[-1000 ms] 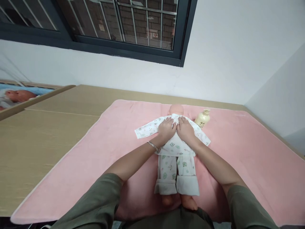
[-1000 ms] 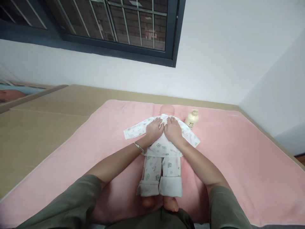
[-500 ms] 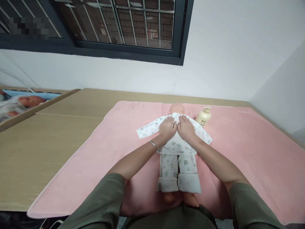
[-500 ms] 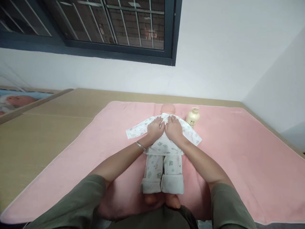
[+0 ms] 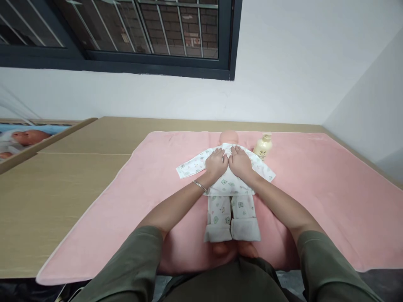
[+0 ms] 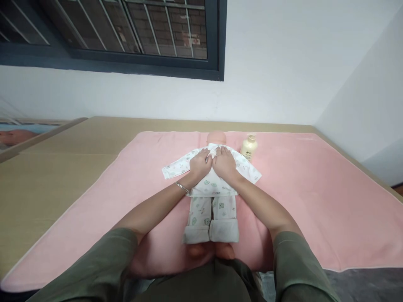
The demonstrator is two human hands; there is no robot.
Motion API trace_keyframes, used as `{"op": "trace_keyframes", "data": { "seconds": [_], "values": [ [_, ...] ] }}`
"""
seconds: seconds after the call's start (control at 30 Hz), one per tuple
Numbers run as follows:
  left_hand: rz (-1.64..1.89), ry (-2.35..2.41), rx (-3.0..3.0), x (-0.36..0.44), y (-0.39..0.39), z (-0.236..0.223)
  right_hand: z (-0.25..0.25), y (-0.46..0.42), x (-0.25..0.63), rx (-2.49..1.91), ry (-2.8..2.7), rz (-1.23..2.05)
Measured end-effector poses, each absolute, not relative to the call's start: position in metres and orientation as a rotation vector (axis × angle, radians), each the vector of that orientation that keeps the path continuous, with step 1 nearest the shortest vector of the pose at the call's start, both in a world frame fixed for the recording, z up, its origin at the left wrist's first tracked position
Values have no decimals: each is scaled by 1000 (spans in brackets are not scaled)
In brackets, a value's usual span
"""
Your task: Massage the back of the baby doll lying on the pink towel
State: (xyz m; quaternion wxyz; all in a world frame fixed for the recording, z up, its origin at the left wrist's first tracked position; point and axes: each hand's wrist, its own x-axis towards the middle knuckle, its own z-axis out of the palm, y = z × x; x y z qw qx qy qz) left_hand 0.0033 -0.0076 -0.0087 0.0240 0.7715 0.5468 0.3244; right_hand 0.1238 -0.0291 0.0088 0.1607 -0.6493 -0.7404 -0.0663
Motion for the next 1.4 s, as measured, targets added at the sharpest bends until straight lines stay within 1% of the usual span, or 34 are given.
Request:
{"op": "trace_keyframes", "data": {
  "seconds": [0.43, 0.8, 1.03, 1.4],
  "values": [
    [984, 1703, 2398, 3, -8, -9, 9, -30, 124, -1846, -2103, -177],
    [1021, 1660, 2432, 2, -6, -12, 2, -28, 124, -1812, -2118, -291],
    [1007, 1669, 2385, 3, -5, -12, 4, -29, 124, -1839, -2126, -188],
    [1091, 1628, 2406, 3, -6, -14, 7, -30, 121, -1870, -2133, -231]
  ]
}}
